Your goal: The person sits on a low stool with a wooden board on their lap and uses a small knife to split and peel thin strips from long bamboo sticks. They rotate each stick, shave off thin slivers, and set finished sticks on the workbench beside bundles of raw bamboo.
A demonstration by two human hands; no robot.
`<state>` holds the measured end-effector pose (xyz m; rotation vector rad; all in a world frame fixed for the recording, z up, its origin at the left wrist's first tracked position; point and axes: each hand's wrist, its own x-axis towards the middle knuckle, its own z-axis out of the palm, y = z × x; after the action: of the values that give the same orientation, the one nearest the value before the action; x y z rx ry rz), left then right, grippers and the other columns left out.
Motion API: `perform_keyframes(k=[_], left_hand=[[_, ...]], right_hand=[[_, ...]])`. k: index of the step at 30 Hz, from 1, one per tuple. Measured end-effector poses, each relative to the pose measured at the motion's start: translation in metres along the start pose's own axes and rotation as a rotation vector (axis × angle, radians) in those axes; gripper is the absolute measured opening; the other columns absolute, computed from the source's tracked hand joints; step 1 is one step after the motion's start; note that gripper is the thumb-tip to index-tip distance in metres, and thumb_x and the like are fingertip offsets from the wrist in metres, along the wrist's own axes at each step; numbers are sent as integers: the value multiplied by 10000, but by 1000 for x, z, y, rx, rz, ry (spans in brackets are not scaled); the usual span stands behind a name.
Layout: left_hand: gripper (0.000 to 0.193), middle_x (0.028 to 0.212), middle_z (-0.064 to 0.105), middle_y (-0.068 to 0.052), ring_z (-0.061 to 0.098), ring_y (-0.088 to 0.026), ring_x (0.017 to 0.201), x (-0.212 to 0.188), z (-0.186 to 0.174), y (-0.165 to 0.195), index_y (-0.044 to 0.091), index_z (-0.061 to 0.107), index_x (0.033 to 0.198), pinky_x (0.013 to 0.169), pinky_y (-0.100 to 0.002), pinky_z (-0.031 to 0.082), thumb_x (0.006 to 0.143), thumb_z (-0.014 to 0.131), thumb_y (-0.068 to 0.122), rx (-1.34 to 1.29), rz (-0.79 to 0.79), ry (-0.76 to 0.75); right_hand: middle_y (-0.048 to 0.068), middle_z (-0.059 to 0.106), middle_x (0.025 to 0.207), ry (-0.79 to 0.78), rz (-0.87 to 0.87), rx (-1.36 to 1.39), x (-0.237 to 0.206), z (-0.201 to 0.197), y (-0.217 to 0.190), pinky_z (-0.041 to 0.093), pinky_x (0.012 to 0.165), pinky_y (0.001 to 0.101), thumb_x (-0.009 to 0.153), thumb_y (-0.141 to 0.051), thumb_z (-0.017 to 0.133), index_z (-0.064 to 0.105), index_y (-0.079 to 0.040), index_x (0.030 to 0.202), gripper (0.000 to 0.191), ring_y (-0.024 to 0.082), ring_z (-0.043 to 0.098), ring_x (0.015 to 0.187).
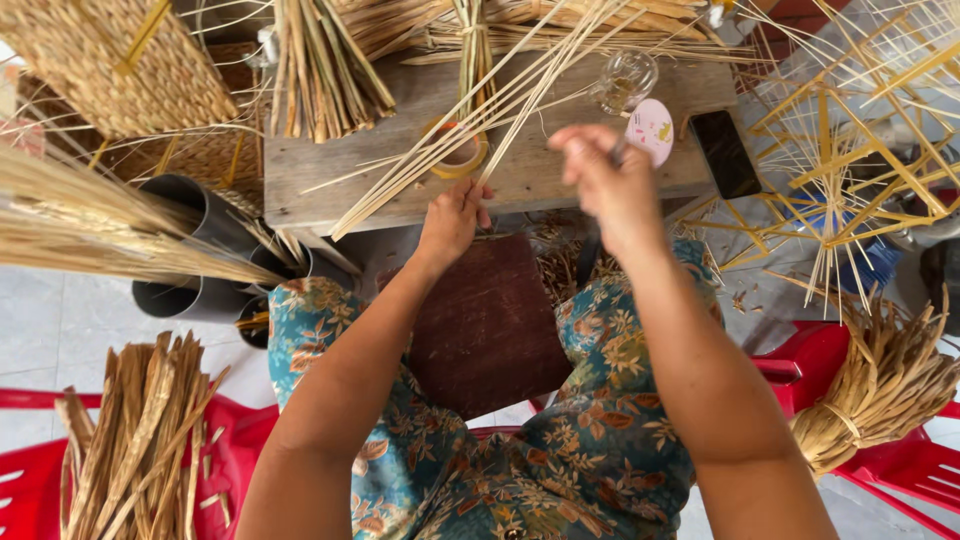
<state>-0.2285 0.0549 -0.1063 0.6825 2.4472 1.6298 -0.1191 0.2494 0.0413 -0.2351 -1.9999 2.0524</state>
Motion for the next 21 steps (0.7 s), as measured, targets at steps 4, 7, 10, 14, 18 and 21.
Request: perform_keyframes(k=[4,7,10,14,18,21], left_hand=[[284,744,747,-99,747,-324,765,47,18,-21,138,689,1025,727,-473,564,1047,476,324,148,-62,6],[252,902,730,-183,697,-429,847,72,27,-38,145,717,1048,731,-541,543,1032,527,309,371,-53,72],[239,966,721,-220,681,-462,898,80,30,-50,148,703,1096,779,-570,533,1013,567,327,456,-124,-5],[189,1111,700,-185,704,-442,930,76,32,-58,128,707,1083,803,-538,565,953,630,242,611,-20,-28],[224,1145,678,-181,695,-429,965,76,25,-44,115,701,1111,820,-519,562,923,685,236,627,-46,-83],[250,1141,679,-174,699,-408,970,79,17,-32,105,704,1107,823,-509,561,917,717,266,622,-32,-61]], right_hand=[[-46,605,721,-161,20,-183,-27,25,0,344,497,178,1036,-204,616,763,-98,1113,198,4,436,565],[-41,630,758,-259,-36,-230,-36,33,-1,448,595,188,1054,-184,604,761,-73,1112,201,17,543,665],[-31,633,733,-262,12,-286,-38,32,-3,462,583,207,1041,-174,603,765,-64,1093,203,32,580,677],[-22,633,740,-286,60,-274,-39,26,-5,462,597,220,1032,-161,606,761,-61,1095,195,41,577,682],[-32,656,760,-375,38,-297,-46,28,-3,507,629,217,1039,-192,594,748,-62,1098,210,43,594,679],[-34,644,711,-424,94,-339,-53,30,-1,494,602,214,1041,-241,571,755,-72,1095,256,41,589,648]])
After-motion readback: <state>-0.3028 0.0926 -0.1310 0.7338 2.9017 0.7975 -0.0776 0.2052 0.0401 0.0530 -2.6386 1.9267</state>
